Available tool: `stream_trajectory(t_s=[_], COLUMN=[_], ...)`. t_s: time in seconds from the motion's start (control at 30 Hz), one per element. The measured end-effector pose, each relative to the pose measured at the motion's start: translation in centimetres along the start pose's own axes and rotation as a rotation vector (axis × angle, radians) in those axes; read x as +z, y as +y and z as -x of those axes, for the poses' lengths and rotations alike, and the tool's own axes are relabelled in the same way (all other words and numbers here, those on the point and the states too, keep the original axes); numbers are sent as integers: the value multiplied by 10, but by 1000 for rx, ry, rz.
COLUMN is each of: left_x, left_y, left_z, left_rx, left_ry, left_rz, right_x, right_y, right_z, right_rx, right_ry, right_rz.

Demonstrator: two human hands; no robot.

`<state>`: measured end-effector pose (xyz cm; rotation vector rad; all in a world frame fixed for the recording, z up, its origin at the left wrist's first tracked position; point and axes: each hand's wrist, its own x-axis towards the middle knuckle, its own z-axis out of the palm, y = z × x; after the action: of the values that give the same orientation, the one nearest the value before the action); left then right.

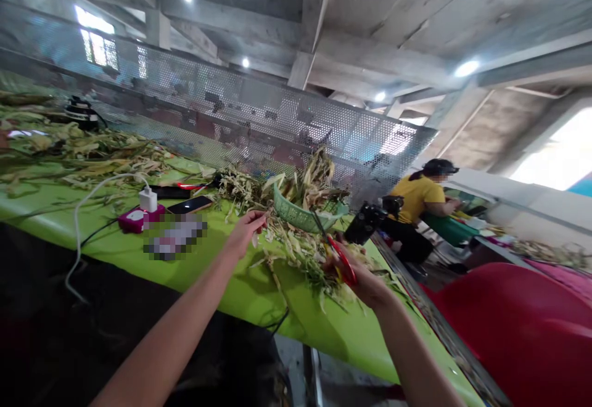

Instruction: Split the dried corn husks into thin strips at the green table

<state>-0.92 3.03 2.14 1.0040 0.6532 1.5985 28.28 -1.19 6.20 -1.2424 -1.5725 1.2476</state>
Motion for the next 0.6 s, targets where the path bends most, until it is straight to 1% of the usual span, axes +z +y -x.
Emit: stream_trajectory(t_s=[0.1, 0.2, 0.3, 0.4, 0.6], left_x=[-1, -2, -2, 0, 3], left_y=[-5, -10, -11, -9, -7], left_z=[-3, -6, -5, -3, -2], left_rx=[0, -12, -32, -49, -57], left_ry=[-14, -32, -53, -81, -151], left_rz=[39, 74, 101, 106, 51], right_x=[15, 33, 50, 61, 72], right_y=[-9, -22, -35, -41, -41], right_z=[3, 3, -1, -7, -14], right_rx=[-16, -57, -127, -175, -231], right_ry=[-101, -129, -158, -170, -172], right_rz=[121, 275, 430, 464, 431])
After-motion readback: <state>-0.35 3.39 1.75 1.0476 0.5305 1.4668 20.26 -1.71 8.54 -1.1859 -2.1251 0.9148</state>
